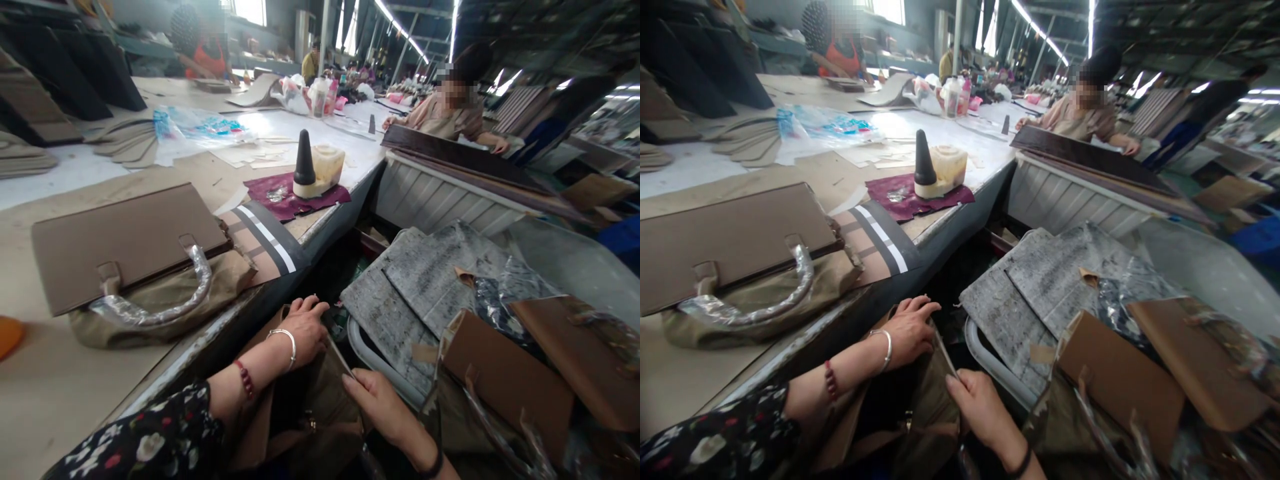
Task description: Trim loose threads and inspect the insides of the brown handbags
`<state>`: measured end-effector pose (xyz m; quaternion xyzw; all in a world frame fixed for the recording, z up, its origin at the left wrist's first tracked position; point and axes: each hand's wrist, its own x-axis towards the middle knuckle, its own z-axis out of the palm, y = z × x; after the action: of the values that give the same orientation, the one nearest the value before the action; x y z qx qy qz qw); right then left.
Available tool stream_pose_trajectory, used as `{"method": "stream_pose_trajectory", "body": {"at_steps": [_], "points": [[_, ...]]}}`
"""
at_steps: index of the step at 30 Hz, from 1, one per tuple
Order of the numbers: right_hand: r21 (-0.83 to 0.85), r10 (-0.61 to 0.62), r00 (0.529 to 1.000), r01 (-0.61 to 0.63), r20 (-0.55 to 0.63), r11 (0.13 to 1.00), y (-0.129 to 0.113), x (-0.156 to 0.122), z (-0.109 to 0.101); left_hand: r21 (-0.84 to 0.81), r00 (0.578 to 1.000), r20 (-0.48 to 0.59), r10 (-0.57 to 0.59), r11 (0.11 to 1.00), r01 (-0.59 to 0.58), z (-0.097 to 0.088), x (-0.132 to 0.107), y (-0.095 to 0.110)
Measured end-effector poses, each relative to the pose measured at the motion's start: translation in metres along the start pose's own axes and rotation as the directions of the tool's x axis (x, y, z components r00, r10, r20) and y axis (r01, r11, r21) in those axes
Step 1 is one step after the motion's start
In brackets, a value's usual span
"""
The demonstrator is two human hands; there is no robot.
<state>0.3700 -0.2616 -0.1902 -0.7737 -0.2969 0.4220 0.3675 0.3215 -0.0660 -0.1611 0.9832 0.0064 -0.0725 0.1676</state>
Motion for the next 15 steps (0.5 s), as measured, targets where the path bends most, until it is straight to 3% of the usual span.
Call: {"method": "stream_pose_trajectory", "body": {"at_steps": [5,15], "points": [[-0.03,-0.036,0.999,0.037,0.035,0.999,-0.007,-0.007,0.001,-0.025,0.993,0.112,0.035,0.999,-0.032,0.002,0.003,-0.016],[0.028,-0.055,0.996,0.053,0.075,0.998,-0.004,-0.006,-0.001,-0.019,0.973,0.229,-0.012,1.0,0.017,-0.006,0.016,-0.008]]}}
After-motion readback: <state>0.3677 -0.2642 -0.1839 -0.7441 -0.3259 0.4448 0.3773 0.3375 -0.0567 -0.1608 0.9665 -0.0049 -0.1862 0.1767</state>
